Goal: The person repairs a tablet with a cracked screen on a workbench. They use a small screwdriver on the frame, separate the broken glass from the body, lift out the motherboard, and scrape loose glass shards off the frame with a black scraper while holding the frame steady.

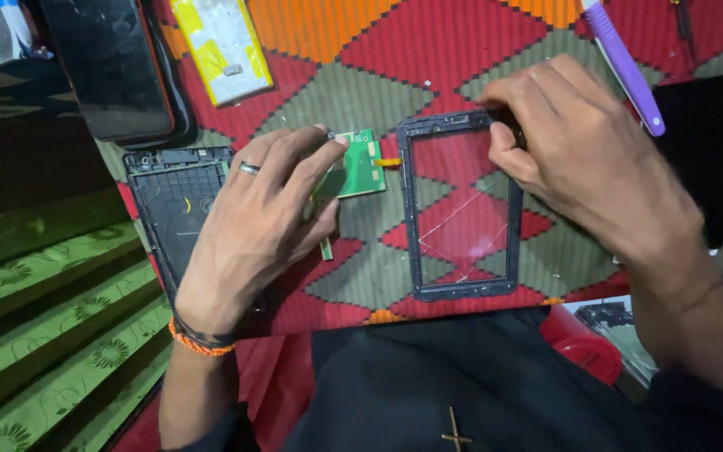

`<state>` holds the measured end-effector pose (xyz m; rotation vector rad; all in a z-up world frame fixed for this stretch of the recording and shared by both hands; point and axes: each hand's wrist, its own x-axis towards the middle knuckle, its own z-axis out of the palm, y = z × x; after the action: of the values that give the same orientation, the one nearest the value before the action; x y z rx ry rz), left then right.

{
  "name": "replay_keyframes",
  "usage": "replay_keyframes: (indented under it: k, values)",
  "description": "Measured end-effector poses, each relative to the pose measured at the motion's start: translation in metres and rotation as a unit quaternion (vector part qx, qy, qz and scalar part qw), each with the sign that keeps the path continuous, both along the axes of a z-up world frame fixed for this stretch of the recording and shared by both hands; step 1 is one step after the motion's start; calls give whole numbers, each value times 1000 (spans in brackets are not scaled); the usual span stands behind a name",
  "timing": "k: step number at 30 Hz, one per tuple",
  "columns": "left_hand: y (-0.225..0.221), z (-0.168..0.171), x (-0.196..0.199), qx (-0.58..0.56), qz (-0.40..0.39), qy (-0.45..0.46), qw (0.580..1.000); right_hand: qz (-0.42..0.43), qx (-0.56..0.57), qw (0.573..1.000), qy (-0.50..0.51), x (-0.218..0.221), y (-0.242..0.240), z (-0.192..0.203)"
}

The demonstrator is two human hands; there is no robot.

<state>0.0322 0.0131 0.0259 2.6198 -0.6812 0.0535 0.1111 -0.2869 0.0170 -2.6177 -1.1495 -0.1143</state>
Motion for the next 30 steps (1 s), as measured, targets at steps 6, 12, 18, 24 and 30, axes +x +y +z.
replay_keyframes:
  k: [6,12,18,24,30]
  values:
    - [13,4,14,-21,-10,-14,1000,30,25,998,-54,18,-2,5]
    - [17,-5,33,-15,-13,-41,999,31,26,995,-92,31,0,-10]
    - [15,-8,31,-7,-7,-41,999,18,46,995,-83,28,-2,-22]
    - [15,-8,24,5,15,-44,999,17,33,996,-82,29,-3,-24]
    - [13,-3,10,13,56,-68,996,1,43,997,-65,28,-7,-25]
